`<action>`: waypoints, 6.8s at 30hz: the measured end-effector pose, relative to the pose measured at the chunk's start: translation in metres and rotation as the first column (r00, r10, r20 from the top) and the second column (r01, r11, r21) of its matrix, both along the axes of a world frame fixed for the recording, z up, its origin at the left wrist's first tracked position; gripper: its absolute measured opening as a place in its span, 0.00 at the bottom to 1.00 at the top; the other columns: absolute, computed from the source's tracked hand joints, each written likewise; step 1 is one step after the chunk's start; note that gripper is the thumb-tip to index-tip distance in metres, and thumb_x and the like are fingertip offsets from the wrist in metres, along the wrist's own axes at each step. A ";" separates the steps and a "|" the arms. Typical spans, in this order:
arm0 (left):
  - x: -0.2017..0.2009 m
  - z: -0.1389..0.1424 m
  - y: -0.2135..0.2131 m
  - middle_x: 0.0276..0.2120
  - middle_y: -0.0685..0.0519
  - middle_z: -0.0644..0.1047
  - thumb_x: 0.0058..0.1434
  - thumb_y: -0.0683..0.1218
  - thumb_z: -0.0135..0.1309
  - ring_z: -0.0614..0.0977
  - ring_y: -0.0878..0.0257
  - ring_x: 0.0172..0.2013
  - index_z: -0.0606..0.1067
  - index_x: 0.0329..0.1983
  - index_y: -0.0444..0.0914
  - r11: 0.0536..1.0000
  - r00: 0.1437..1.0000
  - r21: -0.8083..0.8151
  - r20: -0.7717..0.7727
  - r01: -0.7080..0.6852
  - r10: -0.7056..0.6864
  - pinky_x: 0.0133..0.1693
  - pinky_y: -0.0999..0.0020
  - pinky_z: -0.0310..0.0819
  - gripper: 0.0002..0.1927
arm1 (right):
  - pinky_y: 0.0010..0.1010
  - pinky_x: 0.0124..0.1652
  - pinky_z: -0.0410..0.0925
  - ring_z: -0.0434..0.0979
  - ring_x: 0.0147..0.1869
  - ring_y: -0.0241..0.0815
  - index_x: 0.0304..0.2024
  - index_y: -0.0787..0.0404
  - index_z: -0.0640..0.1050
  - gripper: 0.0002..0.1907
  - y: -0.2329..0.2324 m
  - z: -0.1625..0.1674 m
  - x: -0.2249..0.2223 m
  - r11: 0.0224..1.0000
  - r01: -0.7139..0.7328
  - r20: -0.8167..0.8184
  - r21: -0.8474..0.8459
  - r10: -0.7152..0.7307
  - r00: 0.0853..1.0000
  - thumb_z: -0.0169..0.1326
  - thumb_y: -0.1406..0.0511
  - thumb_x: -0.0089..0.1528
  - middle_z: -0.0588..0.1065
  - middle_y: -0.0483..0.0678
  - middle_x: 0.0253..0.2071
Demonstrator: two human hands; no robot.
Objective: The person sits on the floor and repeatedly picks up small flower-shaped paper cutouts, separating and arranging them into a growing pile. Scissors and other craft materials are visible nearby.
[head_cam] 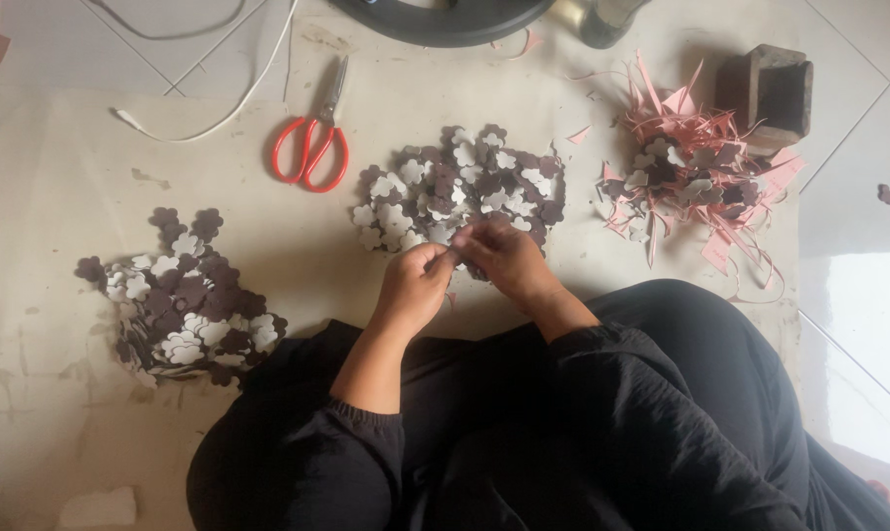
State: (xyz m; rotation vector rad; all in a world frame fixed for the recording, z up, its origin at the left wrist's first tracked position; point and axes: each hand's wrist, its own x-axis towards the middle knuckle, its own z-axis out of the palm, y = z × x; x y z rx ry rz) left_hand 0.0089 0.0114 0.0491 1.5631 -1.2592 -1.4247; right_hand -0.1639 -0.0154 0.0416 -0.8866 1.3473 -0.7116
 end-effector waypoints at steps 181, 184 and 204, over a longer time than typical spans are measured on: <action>0.225 0.015 0.038 0.43 0.45 0.83 0.59 0.42 0.65 0.83 0.53 0.42 0.83 0.45 0.37 0.700 0.496 -0.640 0.518 -0.316 0.697 0.44 0.61 0.76 0.12 | 0.29 0.37 0.72 0.81 0.37 0.37 0.44 0.63 0.80 0.16 -0.011 0.025 -0.090 0.970 -0.022 -0.482 -0.240 -0.100 0.871 0.62 0.57 0.64 0.81 0.47 0.34; 0.239 0.023 0.054 0.50 0.51 0.82 0.65 0.50 0.57 0.84 0.56 0.52 0.80 0.48 0.46 0.647 0.436 -0.358 0.516 -0.673 0.738 0.55 0.60 0.78 0.10 | 0.32 0.42 0.73 0.83 0.40 0.44 0.43 0.62 0.81 0.13 -0.005 0.007 -0.074 0.950 -0.165 -0.607 -0.263 -0.030 0.794 0.61 0.59 0.63 0.82 0.52 0.37; -0.003 -0.001 0.029 0.59 0.54 0.72 0.66 0.52 0.50 0.73 0.63 0.55 0.68 0.67 0.39 0.926 0.830 0.303 -0.437 -0.227 0.347 0.53 0.63 0.69 0.27 | 0.36 0.44 0.76 0.83 0.43 0.50 0.44 0.61 0.79 0.13 0.032 0.048 -0.003 0.755 -0.222 -0.499 -0.616 -0.157 0.852 0.65 0.66 0.58 0.78 0.52 0.42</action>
